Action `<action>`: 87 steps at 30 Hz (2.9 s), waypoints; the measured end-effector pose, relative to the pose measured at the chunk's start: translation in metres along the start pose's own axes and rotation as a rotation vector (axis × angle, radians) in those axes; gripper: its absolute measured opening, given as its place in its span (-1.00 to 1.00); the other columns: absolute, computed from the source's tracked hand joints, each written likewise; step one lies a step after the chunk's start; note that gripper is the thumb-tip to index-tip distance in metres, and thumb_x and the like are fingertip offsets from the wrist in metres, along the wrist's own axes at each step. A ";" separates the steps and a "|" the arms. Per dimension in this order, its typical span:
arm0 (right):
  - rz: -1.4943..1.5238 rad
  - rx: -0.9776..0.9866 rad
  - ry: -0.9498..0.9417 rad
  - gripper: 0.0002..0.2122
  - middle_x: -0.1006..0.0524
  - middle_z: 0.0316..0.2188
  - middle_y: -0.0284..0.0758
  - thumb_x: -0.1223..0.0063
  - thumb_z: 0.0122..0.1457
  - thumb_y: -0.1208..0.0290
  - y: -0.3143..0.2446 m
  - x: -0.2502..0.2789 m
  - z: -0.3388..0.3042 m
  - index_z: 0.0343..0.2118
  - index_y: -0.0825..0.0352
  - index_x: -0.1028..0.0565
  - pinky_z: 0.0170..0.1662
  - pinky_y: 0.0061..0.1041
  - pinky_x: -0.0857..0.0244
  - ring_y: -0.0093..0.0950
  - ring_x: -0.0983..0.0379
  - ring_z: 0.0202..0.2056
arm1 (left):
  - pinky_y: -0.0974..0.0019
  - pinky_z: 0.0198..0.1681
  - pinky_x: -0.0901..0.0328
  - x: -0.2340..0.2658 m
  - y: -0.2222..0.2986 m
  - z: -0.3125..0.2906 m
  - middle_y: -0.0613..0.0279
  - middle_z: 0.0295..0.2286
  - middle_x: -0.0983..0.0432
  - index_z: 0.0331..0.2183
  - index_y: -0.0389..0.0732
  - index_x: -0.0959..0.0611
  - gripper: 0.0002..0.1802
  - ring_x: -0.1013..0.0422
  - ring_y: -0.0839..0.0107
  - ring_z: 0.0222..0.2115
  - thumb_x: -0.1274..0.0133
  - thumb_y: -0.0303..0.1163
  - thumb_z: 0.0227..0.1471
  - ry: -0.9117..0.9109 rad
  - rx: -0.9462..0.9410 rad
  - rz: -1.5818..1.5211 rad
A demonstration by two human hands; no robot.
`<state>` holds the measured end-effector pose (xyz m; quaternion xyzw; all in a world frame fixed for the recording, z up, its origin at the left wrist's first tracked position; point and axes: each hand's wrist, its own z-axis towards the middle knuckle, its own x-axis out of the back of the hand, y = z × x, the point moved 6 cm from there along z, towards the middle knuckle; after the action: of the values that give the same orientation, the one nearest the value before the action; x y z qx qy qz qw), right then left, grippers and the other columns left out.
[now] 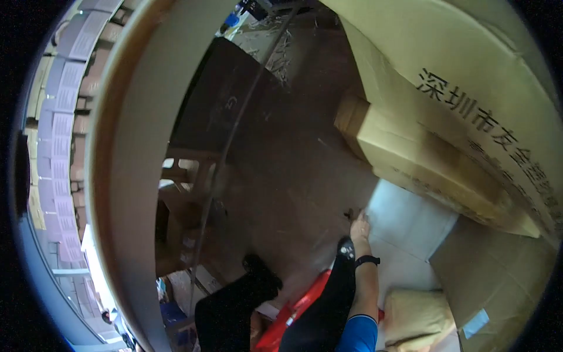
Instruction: The person picks up a small black component and a white paper slip, wraps the paper around the component, and places the wrapped item into a cardboard box.
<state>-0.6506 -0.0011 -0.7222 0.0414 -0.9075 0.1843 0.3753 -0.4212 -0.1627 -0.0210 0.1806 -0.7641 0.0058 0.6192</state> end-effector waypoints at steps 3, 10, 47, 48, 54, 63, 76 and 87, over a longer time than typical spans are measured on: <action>-0.141 0.083 -0.155 -0.44 -0.10 0.19 -0.15 0.23 0.21 0.36 -0.066 0.001 0.012 0.26 0.22 0.05 0.17 -0.31 -0.06 -0.20 -0.08 0.17 | 0.19 0.13 -0.01 -0.004 -0.010 0.024 0.12 -0.22 -0.55 -0.37 -0.23 -0.64 -0.82 -0.29 0.24 -0.09 -0.06 -0.48 -0.13 -0.015 0.001 0.108; -0.598 0.353 -0.135 -0.58 -0.17 0.14 -0.22 0.23 0.21 0.32 -0.059 -0.121 0.038 0.12 0.29 -0.12 0.13 -0.31 -0.08 -0.27 -0.12 0.12 | 0.20 0.07 -0.08 -0.005 0.001 0.039 0.12 -0.25 -0.55 -0.35 -0.24 -0.63 -0.82 -0.33 0.23 -0.15 -0.02 -0.47 -0.08 -0.170 0.126 0.178; 0.968 0.011 -0.793 -0.93 -0.37 -0.60 -0.43 -0.05 -0.05 0.64 -0.099 0.117 -0.214 -0.47 0.35 -0.45 -0.59 -0.66 -0.24 -0.67 -0.29 -0.64 | 0.16 -0.26 -0.38 -0.429 -0.429 0.076 0.18 -0.48 -0.42 -0.23 -0.26 -0.51 -0.77 -0.38 0.31 -0.41 0.23 -0.43 0.15 0.665 1.064 -0.959; 0.939 0.014 -0.798 -0.93 -0.37 -0.60 -0.43 -0.05 -0.05 0.64 -0.100 0.120 -0.210 -0.47 0.35 -0.45 -0.59 -0.66 -0.24 -0.67 -0.29 -0.64 | 0.14 -0.27 -0.37 -0.421 -0.445 0.093 0.16 -0.49 -0.43 -0.22 -0.26 -0.53 -0.74 -0.40 0.27 -0.40 0.22 -0.38 0.14 0.320 0.962 -0.515; 0.887 -0.270 -0.753 -0.94 -0.37 -0.60 -0.34 -0.02 -0.05 0.62 -0.086 0.092 -0.202 -0.48 0.43 -0.39 -0.67 -0.65 -0.25 -0.63 -0.28 -0.69 | 0.00 -0.17 -0.31 -0.482 -0.511 0.104 0.03 -0.29 -0.50 -0.11 -0.19 -0.49 -0.68 -0.45 0.13 -0.29 0.08 -0.30 0.09 -0.817 0.895 0.885; 0.889 -0.541 -0.561 -0.92 -0.38 -0.65 -0.33 0.03 -0.04 0.66 -0.086 0.081 -0.209 -0.44 0.40 -0.38 -0.69 -0.65 -0.23 -0.60 -0.25 -0.75 | 0.14 -0.36 -0.40 -0.540 -0.720 0.105 0.09 -0.42 -0.53 -0.19 -0.25 -0.55 -0.66 -0.48 0.19 -0.42 0.02 -0.20 0.10 -0.565 0.955 -0.333; 0.974 -0.544 -0.402 -0.96 -0.38 -0.68 -0.31 0.10 0.01 0.57 -0.083 0.097 -0.221 -0.47 0.42 -0.36 -0.69 -0.60 -0.27 -0.62 -0.25 -0.74 | 0.20 -0.38 -0.40 -0.509 -0.520 0.126 0.09 -0.41 -0.57 -0.18 -0.31 -0.55 -0.60 -0.51 0.24 -0.45 -0.07 -0.19 0.04 0.080 0.614 -0.142; 0.750 -0.194 -0.264 -0.80 -0.35 -0.65 -0.30 0.02 0.14 0.34 -0.061 0.184 -0.275 -0.46 0.40 -0.35 -0.65 -0.65 -0.12 -0.63 -0.22 -0.71 | 0.32 -0.30 -0.38 -0.527 -0.282 0.198 0.03 -0.35 -0.56 -0.27 -0.18 -0.62 -0.69 -0.52 0.25 -0.36 -0.16 -0.29 -0.12 0.023 0.452 -0.436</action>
<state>-0.5855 0.0543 -0.3966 -0.3045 -0.9132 0.2152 0.1645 -0.4396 -0.3302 -0.6272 0.4732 -0.6796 0.0448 0.5588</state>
